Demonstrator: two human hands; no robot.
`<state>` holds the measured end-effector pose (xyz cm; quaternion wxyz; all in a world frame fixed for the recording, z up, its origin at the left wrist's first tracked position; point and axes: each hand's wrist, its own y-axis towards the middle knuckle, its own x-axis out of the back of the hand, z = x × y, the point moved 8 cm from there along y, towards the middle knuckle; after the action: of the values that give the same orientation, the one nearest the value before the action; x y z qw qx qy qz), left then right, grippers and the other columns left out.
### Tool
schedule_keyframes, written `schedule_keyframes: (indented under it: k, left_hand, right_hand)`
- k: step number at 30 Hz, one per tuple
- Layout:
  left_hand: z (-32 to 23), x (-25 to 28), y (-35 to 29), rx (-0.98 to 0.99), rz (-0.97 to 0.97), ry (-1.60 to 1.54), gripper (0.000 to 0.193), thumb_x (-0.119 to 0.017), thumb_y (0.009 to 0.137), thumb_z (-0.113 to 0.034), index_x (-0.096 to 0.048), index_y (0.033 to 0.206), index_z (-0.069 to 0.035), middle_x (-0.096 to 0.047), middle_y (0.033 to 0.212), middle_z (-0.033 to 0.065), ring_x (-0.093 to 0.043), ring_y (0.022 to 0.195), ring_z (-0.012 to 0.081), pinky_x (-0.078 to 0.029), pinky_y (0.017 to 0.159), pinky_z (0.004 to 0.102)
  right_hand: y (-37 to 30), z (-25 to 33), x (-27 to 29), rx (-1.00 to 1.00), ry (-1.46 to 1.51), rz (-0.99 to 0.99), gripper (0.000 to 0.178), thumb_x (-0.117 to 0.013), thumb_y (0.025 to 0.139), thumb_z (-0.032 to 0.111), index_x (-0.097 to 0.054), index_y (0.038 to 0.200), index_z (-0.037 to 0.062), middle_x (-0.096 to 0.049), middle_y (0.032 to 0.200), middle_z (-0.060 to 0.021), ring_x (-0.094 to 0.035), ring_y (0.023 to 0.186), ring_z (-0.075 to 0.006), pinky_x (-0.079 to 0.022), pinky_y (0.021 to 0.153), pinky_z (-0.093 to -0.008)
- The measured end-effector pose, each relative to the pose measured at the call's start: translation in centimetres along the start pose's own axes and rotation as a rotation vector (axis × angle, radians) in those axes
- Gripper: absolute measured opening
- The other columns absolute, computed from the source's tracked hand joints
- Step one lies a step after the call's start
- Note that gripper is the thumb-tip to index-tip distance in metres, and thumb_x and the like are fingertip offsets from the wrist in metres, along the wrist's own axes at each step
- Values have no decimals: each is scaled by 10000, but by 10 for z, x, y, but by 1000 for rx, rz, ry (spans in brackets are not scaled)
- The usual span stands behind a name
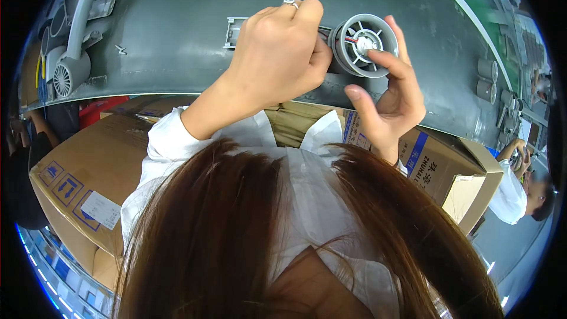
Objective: Assembling internal motor and housing components of small handheld fans at an assembly line.
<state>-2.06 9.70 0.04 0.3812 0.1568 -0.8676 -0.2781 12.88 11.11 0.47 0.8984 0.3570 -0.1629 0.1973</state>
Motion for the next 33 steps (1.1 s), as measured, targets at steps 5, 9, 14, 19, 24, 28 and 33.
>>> schedule_keyframes:
  k: [5,9,14,19,24,28,33]
  left_hand:
    - [-7,0,0,-74,-22,81,185,-608,575,-11,-473,700,-21,-491,528,124,-520,467,308,-449,466,382]
    - [-9,3,-4,-72,-27,115,208,-624,564,-38,-473,707,-25,-499,546,117,-521,484,301,-455,494,378]
    - [-10,1,-7,-149,111,31,238,-655,594,-107,-513,763,-21,-552,683,135,-541,551,283,-457,548,372]
    - [-17,18,-17,-295,113,153,178,-610,632,-96,-562,795,-46,-576,744,121,-523,551,216,-429,517,315]
    - [-26,26,-28,-499,-34,193,99,-589,658,-102,-562,735,-46,-591,779,152,-555,610,215,-435,511,277]
    - [-24,22,-28,-486,26,151,158,-589,622,-9,-546,772,12,-630,864,207,-614,620,277,-471,500,325]
    - [-25,22,-30,-550,-25,192,119,-595,642,-92,-547,715,-12,-598,800,185,-566,616,233,-465,513,301]
  right_hand:
    - [19,6,3,-131,140,-106,661,-855,582,115,-556,1137,-84,-371,1393,-317,-469,1242,-382,-381,1028,-418]
    - [41,15,-17,-74,-196,136,778,-883,544,271,-563,1170,-63,-519,1290,-244,-517,1195,-353,-418,982,-390]
    - [30,7,-13,97,-193,60,650,-864,577,267,-595,1073,-56,-620,1052,-201,-630,976,-351,-528,808,-382]
    - [15,20,-16,88,-141,56,577,-808,644,168,-569,1094,-103,-605,1082,-225,-625,1000,-355,-511,873,-399]
    - [-18,17,-21,109,-59,-82,1135,-818,647,311,-60,1408,-55,-454,1231,-326,-586,1044,-377,-477,911,-444]
    - [-23,8,-22,91,27,-152,1091,-842,615,324,-159,1383,-44,-436,1254,-329,-584,1058,-384,-466,921,-458]
    - [-19,10,-19,27,86,-183,998,-868,621,253,-227,1335,-25,-420,1265,-310,-558,1102,-392,-483,918,-465]
